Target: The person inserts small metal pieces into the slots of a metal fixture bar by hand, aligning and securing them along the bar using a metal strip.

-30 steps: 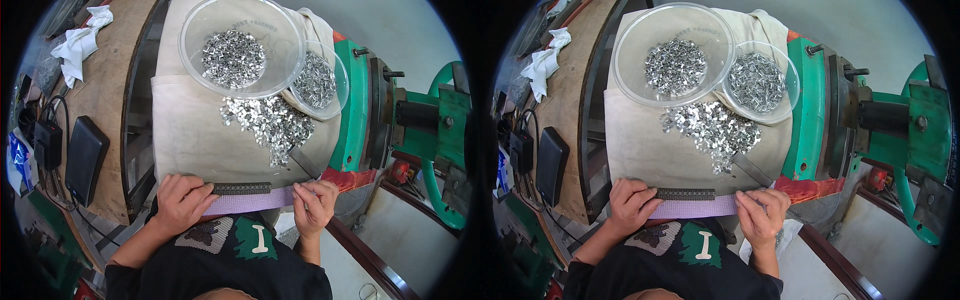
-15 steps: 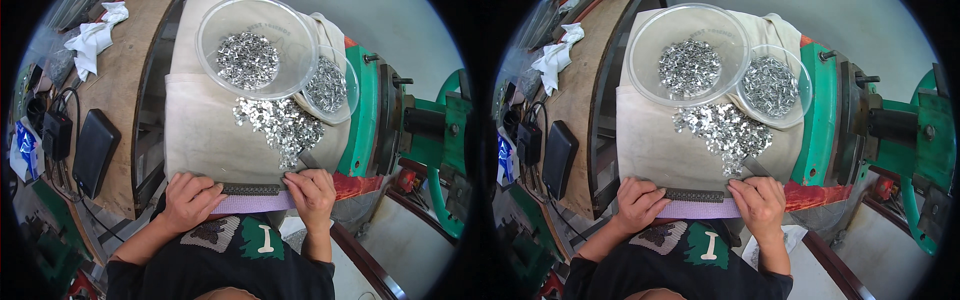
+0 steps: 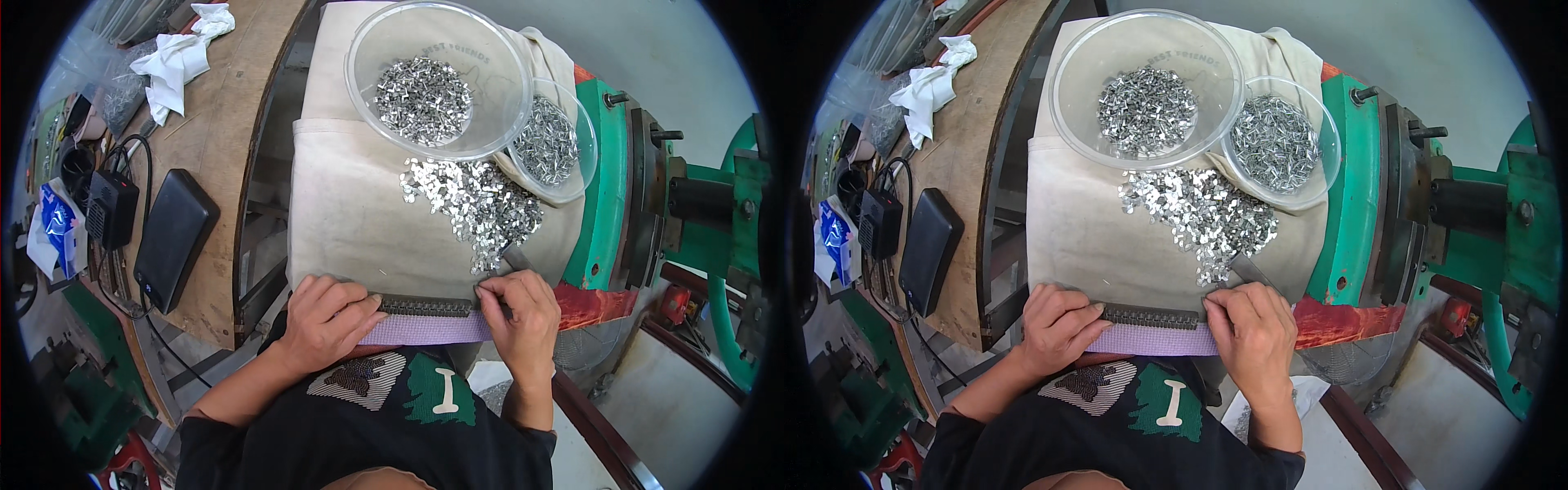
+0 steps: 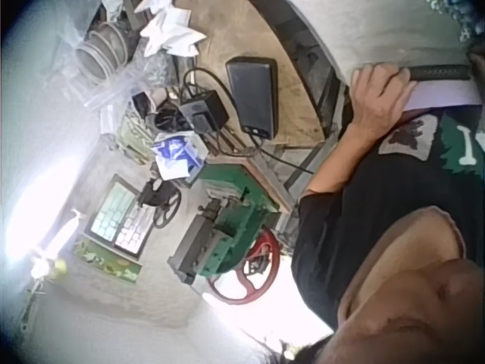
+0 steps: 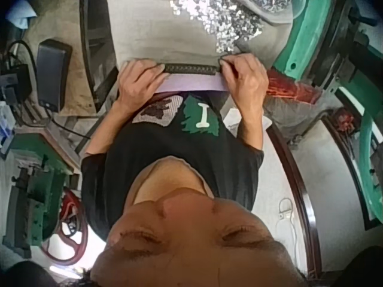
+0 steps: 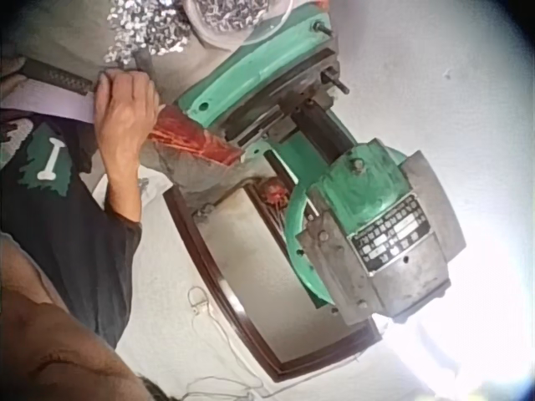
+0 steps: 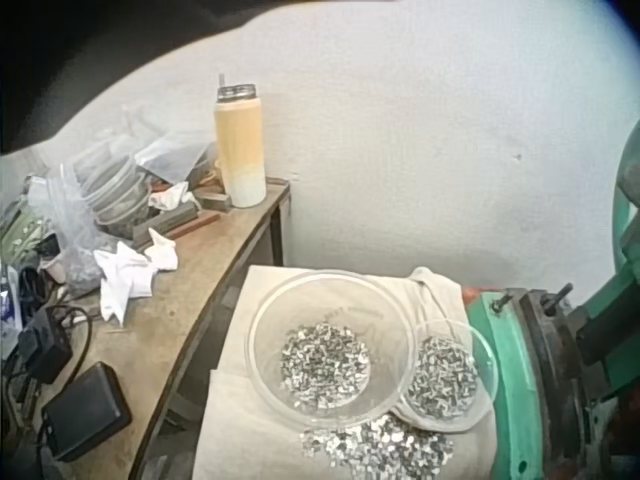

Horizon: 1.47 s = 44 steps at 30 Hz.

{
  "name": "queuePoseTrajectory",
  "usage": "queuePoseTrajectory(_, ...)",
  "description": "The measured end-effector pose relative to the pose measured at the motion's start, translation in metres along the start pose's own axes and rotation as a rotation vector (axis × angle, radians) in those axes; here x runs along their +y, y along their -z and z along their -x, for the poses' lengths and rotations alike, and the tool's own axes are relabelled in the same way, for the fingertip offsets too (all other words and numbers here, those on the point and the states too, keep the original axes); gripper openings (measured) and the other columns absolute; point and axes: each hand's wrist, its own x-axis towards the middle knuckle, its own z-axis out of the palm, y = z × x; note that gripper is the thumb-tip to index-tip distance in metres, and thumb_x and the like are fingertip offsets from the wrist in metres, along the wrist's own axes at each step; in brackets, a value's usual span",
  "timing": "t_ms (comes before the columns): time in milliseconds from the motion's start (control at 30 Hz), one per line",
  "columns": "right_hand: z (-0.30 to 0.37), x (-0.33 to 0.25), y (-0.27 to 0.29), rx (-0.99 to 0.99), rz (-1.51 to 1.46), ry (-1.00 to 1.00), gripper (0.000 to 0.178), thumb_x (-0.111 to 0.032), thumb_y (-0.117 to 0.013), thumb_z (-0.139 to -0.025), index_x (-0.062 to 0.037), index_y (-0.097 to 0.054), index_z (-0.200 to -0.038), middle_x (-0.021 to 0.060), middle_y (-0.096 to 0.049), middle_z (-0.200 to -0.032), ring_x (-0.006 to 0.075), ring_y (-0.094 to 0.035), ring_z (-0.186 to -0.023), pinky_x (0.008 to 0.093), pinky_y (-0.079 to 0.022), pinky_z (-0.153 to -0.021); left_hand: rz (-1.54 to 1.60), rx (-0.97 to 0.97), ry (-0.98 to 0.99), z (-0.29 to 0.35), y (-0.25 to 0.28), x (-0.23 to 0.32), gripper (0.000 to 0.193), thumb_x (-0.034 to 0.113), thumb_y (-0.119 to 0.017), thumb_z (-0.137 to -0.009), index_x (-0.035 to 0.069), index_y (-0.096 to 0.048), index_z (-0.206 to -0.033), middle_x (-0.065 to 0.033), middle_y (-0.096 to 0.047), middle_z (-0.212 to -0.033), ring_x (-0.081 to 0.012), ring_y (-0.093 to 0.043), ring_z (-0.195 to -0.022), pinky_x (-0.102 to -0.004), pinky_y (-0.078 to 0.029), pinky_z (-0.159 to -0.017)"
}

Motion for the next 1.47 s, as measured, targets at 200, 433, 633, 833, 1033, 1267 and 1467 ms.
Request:
queuePoseTrajectory(200, 0.002, -0.004, -0.001, 0.001, 0.000, -0.049, 0.014, -0.007, -0.079, -0.072, -0.0066, -0.067, -0.079, 0.0064, -0.062, -0.078, 0.0268, -0.062, -0.073, 0.0391, -0.048, -0.066, -0.002, 0.016, 0.005, 0.001, -0.001, 0.001, 0.023, 0.015, -0.081, -0.074, 0.007, -0.071, -0.092, -0.0022, -0.063, -0.091, -0.0197, -0.057, -0.074, -0.0336, -0.040, -0.065)
queuePoseTrajectory(433, 0.011, 0.001, 0.001, 0.059, -0.302, -0.254, 0.012, -0.001, -0.074, -0.075, -0.0022, -0.064, -0.081, 0.0052, -0.063, -0.074, 0.0148, -0.061, -0.059, 0.0267, -0.046, -0.056, 0.003, 0.020, 0.006, 0.001, -0.002, 0.001, 0.022, 0.015, -0.080, -0.075, 0.007, -0.071, -0.093, -0.0023, -0.063, -0.091, -0.0199, -0.058, -0.075, -0.0340, -0.041, -0.066)
queuePoseTrajectory(633, 0.029, 0.015, -0.007, 0.097, -0.612, -0.462, 0.008, -0.001, -0.072, -0.083, -0.0001, -0.066, -0.087, 0.0001, -0.065, -0.078, 0.0051, -0.059, -0.063, 0.0217, -0.046, -0.058, 0.009, 0.038, -0.023, 0.002, -0.002, 0.002, 0.031, 0.012, -0.085, -0.068, 0.006, -0.069, -0.094, -0.0049, -0.061, -0.090, -0.0227, -0.056, -0.069, -0.0365, -0.039, -0.062)
queuePoseTrajectory(833, 0.031, 0.012, -0.007, 0.143, -0.909, -0.506, 0.008, 0.001, -0.067, -0.092, 0.0017, -0.067, -0.099, 0.0017, -0.066, -0.084, 0.0061, -0.060, -0.067, 0.0198, -0.047, -0.060, -0.012, 0.027, -0.014, 0.002, -0.002, 0.001, 0.021, 0.014, -0.081, -0.075, 0.007, -0.070, -0.091, -0.0020, -0.063, -0.091, -0.0193, -0.057, -0.073, -0.0336, -0.040, -0.065)
queuePoseTrajectory(1033, 0.039, 0.020, -0.009, 0.134, -0.880, -0.462, 0.012, 0.002, -0.065, -0.094, 0.0044, -0.065, -0.105, 0.0050, -0.067, -0.087, 0.0102, -0.066, -0.072, 0.0210, -0.051, -0.064, -0.024, 0.029, -0.020, 0.004, -0.001, 0.001, 0.022, 0.014, -0.082, -0.075, 0.007, -0.070, -0.092, -0.0017, -0.063, -0.090, -0.0184, -0.057, -0.072, -0.0332, -0.039, -0.063)
queuePoseTrajectory(1267, 0.036, 0.012, -0.009, 0.173, -1.076, -0.495, 0.007, 0.003, -0.065, -0.093, 0.0071, -0.063, -0.099, 0.0133, -0.072, -0.093, 0.0175, -0.072, -0.084, 0.0265, -0.058, -0.075, -0.024, 0.027, -0.036, 0.003, -0.002, 0.002, 0.022, 0.014, -0.082, -0.074, 0.007, -0.071, -0.091, -0.0020, -0.063, -0.089, -0.0184, -0.056, -0.071, -0.0334, -0.040, -0.063)
queuePoseTrajectory(1467, 0.039, 0.023, -0.011, -0.009, -0.824, -0.356, 0.016, 0.001, -0.064, -0.095, 0.0018, -0.065, -0.112, 0.0120, -0.073, -0.096, 0.0225, -0.072, -0.094, 0.0320, -0.058, -0.083, -0.028, 0.011, -0.017, 0.002, -0.001, 0.002, 0.020, 0.014, -0.081, -0.076, 0.008, -0.071, -0.092, -0.0025, -0.063, -0.092, -0.0185, -0.057, -0.073, -0.0335, -0.041, -0.064)
